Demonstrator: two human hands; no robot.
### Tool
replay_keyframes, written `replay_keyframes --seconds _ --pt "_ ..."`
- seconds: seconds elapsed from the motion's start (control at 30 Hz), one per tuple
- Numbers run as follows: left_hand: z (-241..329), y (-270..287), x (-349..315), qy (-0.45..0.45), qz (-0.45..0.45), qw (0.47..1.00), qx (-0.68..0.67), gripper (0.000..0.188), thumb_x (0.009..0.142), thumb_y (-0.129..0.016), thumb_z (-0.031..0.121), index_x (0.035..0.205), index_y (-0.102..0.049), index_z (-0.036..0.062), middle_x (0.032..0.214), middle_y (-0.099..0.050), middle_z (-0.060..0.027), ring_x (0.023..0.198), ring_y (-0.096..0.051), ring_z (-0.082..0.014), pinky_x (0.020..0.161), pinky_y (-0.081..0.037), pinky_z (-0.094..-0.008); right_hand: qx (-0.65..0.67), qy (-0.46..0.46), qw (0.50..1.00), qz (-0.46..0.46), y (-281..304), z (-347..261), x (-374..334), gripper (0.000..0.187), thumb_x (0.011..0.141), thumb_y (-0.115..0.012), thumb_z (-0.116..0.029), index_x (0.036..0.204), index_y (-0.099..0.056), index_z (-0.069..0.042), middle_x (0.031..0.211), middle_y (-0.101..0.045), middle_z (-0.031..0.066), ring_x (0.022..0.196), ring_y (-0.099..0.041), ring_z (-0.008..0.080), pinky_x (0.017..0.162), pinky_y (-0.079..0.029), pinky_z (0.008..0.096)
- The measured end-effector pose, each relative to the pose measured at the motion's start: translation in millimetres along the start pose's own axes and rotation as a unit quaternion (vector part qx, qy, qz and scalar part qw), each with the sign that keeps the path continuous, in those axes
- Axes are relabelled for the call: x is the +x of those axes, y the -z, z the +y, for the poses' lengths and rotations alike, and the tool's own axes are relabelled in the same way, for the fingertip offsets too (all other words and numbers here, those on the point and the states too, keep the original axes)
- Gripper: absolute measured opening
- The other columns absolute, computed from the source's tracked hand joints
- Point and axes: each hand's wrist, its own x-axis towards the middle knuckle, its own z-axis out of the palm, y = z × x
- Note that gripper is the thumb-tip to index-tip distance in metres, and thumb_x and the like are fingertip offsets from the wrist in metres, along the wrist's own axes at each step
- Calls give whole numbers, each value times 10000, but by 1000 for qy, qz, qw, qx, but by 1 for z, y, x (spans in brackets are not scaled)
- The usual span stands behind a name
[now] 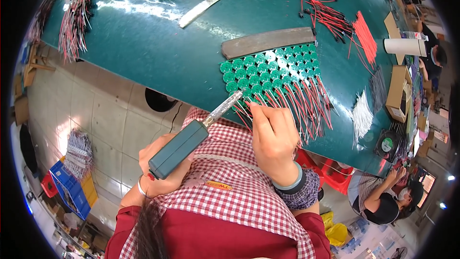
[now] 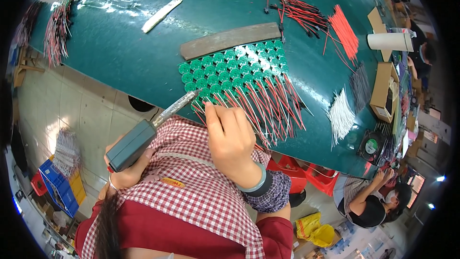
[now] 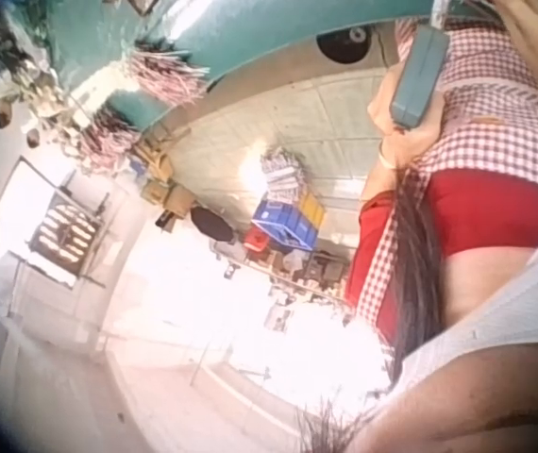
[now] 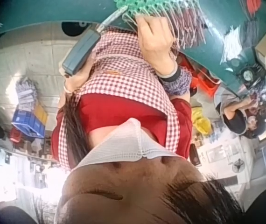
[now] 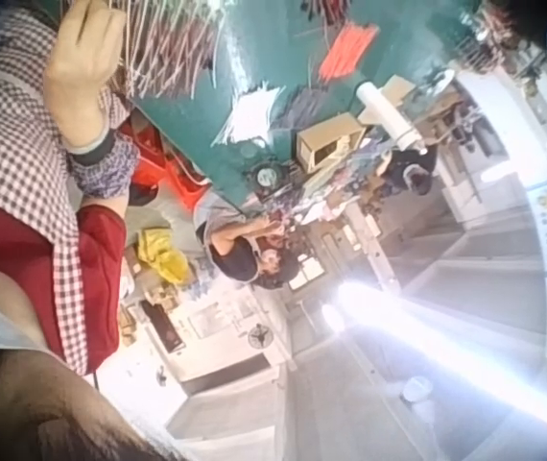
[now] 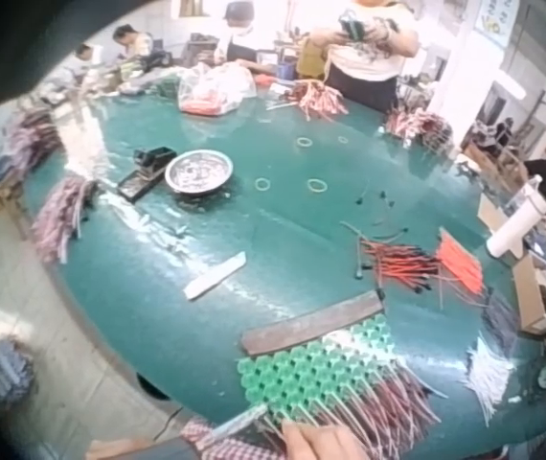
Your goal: The person solders wires onto a circuit board with multiple electronic components using a soldering iron.
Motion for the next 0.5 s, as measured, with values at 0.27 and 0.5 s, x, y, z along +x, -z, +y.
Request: replay_keyframes --seconds 0.27,0.5 --pt "-5 -2 -9 43 6 999 -28 301 729 -775 19 1016 -695 -29 890 -681 -126 723 -663 -203 633 -501 -289 -9 -7 1000 -5 -13 -1 -4 296 711 -681 31 1007 -679 38 869 -622 98 756 -582 239 585 -487 321" --pt "-9 -1 -8 6 -16 1000 -13 287 685 -738 -36 962 -667 -20 933 -695 -122 772 -704 -248 683 -557 -315 -20 -9 1000 -4 -14 -2 -5 301 704 -683 33 1005 -678 40 873 -626 104 763 -584 239 585 -491 319"
